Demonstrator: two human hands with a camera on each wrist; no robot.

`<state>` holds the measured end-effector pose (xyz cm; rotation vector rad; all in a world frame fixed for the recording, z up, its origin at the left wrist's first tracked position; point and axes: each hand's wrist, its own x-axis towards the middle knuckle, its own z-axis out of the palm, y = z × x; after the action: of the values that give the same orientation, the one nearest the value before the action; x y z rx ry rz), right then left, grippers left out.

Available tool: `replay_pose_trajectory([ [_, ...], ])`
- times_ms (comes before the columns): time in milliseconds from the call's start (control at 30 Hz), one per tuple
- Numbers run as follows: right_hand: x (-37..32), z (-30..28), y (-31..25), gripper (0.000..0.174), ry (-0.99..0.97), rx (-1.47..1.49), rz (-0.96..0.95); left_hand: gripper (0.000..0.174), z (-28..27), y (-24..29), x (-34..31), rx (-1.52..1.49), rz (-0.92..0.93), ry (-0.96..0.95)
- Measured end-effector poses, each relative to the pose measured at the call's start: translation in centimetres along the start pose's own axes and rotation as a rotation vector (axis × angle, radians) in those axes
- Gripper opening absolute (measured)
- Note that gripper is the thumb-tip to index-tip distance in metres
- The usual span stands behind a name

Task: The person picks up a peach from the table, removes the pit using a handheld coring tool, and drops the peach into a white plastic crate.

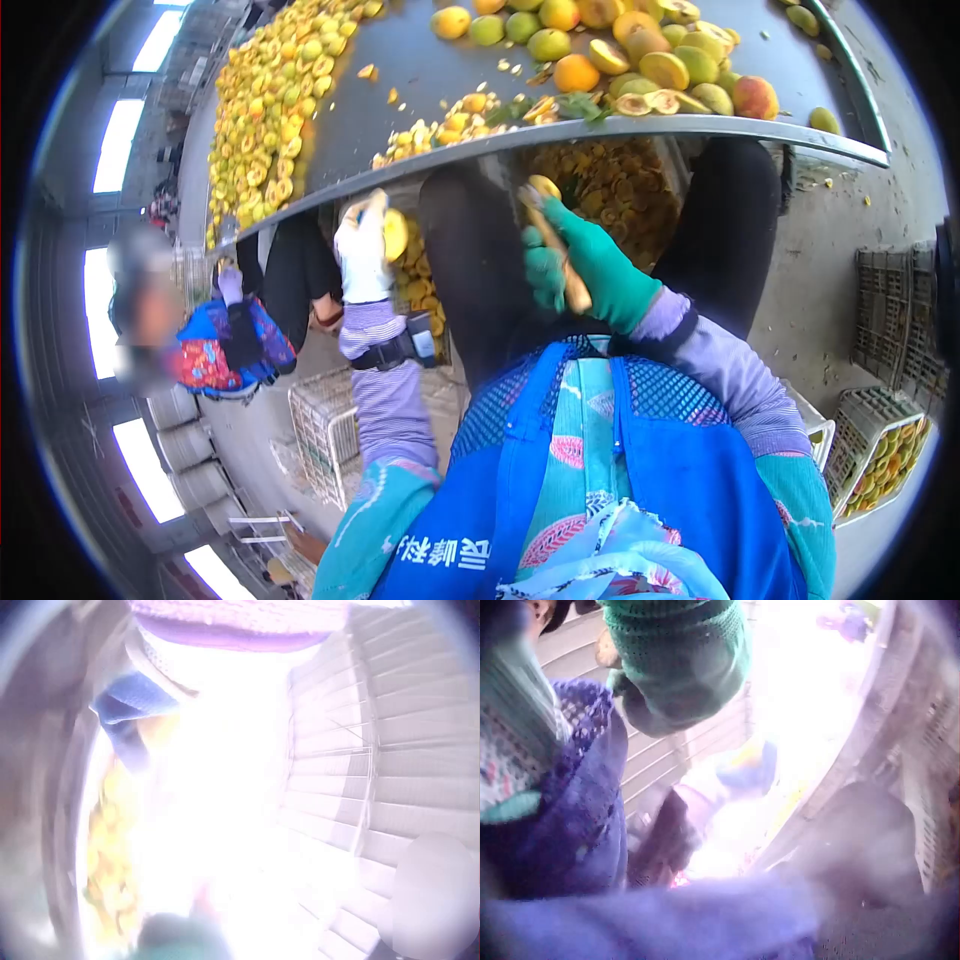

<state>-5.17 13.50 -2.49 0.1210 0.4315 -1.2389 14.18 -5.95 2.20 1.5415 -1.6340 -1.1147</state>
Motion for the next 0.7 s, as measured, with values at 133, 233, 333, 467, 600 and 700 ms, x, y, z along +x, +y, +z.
replay_pose_trajectory([
  [133, 0.1, -3.7, -1.5, 0.038, 0.045, 0.109, 0.076, 0.033, 7.0, 8.8, 0.5, 0.453, 0.5, -0.111],
  [233, -1.6, -2.0, -3.3, 0.038, 0.096, 0.071, -0.115, 0.036, 17.8, 11.3, 3.3, 0.515, 0.864, -0.37],
  [333, -2.9, -2.0, -4.3, 0.041, 0.168, 0.065, -0.248, 0.052, 25.3, 10.6, 6.7, 0.985, 0.95, -0.651],
  [467, -5.2, 0.7, -5.9, 0.036, 0.299, -0.362, -0.514, 0.062, 21.4, 11.5, 6.9, 0.36, 0.346, -0.8],
  [600, -2.8, 1.7, -6.5, 0.033, 0.371, -0.873, -0.634, 0.052, 13.9, 8.1, 3.7, -0.558, -0.039, -0.969],
  [700, -0.1, 0.9, -5.6, 0.034, 0.295, -1.165, -0.814, 0.052, 12.5, 5.9, 0.5, -0.36, 0.279, -0.817],
])
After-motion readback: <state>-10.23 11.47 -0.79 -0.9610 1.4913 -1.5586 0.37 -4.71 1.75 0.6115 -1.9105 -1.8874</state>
